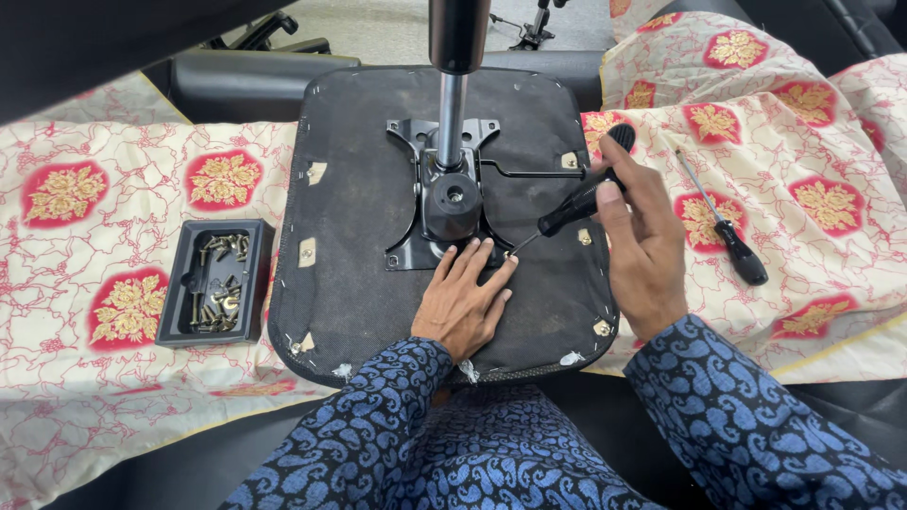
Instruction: The person attaches a metal chair base to an overturned chair seat using a screwdriver. They pick screws from a tray, insert them into the base, and tighten them while the seat remains upside down on a patterned cloth.
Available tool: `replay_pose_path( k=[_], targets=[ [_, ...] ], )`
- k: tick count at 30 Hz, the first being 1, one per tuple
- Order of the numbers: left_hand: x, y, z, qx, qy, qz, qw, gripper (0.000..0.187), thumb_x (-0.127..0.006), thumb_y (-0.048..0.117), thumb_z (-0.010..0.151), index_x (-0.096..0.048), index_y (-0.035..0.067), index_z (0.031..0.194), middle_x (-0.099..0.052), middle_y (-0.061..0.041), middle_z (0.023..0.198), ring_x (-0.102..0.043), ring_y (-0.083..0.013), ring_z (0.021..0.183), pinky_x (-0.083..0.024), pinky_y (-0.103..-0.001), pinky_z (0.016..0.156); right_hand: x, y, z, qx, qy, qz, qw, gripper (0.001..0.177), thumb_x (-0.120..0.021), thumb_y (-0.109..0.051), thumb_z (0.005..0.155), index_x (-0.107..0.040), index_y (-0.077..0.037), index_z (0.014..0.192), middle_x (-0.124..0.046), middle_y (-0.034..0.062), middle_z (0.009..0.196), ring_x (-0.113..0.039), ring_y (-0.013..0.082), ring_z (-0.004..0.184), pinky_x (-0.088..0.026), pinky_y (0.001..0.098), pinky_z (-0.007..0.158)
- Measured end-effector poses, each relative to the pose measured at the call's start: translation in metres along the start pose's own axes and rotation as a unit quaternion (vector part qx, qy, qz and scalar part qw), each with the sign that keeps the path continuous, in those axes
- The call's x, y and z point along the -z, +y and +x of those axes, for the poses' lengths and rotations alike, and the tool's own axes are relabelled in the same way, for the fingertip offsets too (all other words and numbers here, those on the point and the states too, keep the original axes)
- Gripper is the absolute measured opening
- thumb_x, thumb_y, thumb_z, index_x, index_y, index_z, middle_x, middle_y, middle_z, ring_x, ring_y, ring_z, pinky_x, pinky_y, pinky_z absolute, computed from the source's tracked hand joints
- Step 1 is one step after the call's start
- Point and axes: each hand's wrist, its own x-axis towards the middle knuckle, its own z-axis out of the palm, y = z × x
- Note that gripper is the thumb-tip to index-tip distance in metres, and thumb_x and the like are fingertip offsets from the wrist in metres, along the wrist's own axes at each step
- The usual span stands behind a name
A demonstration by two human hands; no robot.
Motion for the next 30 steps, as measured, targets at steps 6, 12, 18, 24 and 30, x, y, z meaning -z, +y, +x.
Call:
replay_pose_path(
  k=[6, 12, 18, 24, 30],
  targets=[
    [-0.001, 0.000, -0.002, 0.003, 0.002, 0.008, 1.000, 0.048, -0.051, 0.034, 0.102, -0.052, 0.018, 0.147, -0.045, -0.017, 0.155, -0.038, -0.0297, 0.148, -0.024, -0.051, 0.123, -0.006, -0.008, 0.004, -0.044, -0.018, 0.023, 0.999, 0.040, -0.059, -0.010, 0.109, -0.058, -0.008, 0.149, -0.066, -0.0018, 0.132, -0.062, 0.0077, 0.113, -0.050, 0.0210, 0.101],
    [-0.003, 0.000, -0.003, 0.008, 0.003, 0.013, 1.000, 0.050, -0.049, 0.035, 0.102, -0.050, 0.019, 0.150, -0.043, -0.014, 0.158, -0.035, -0.0286, 0.149, -0.022, -0.051, 0.123, -0.014, -0.005, 0.014, -0.065, 0.016, -0.074, 0.995, 0.032, -0.066, -0.011, 0.107, -0.068, -0.008, 0.139, -0.057, 0.0006, 0.108, -0.059, 0.0093, 0.093, -0.052, 0.0218, 0.080],
    [-0.004, 0.000, -0.002, 0.012, -0.013, 0.015, 1.000, 0.051, -0.046, 0.037, 0.102, -0.047, 0.021, 0.151, -0.042, -0.012, 0.157, -0.033, -0.0282, 0.149, -0.020, -0.051, 0.123, -0.012, -0.006, 0.023, -0.038, 0.018, -0.002, 0.999, 0.041, -0.053, -0.009, 0.106, -0.054, -0.009, 0.146, -0.062, -0.0095, 0.130, -0.059, 0.0001, 0.117, -0.047, 0.0167, 0.101],
    [-0.003, 0.000, -0.002, 0.014, -0.019, 0.018, 1.000, 0.051, -0.046, 0.037, 0.102, -0.048, 0.021, 0.151, -0.042, -0.012, 0.158, -0.034, -0.0275, 0.149, -0.021, -0.051, 0.123, -0.018, -0.005, 0.024, -0.025, -0.001, -0.091, 0.996, 0.031, -0.071, -0.008, 0.107, -0.069, -0.006, 0.138, -0.055, 0.0061, 0.107, -0.055, 0.0107, 0.092, -0.050, 0.0232, 0.079],
    [-0.004, -0.001, -0.001, 0.012, -0.016, 0.020, 1.000, 0.050, -0.046, 0.037, 0.102, -0.049, 0.022, 0.150, -0.043, -0.011, 0.157, -0.034, -0.0262, 0.149, -0.021, -0.050, 0.124, -0.023, -0.002, 0.024, -0.028, 0.024, 0.020, 0.999, 0.038, -0.052, -0.007, 0.112, -0.059, -0.005, 0.150, -0.065, 0.0031, 0.129, -0.062, 0.0079, 0.110, -0.052, 0.0202, 0.093]
  ],
)
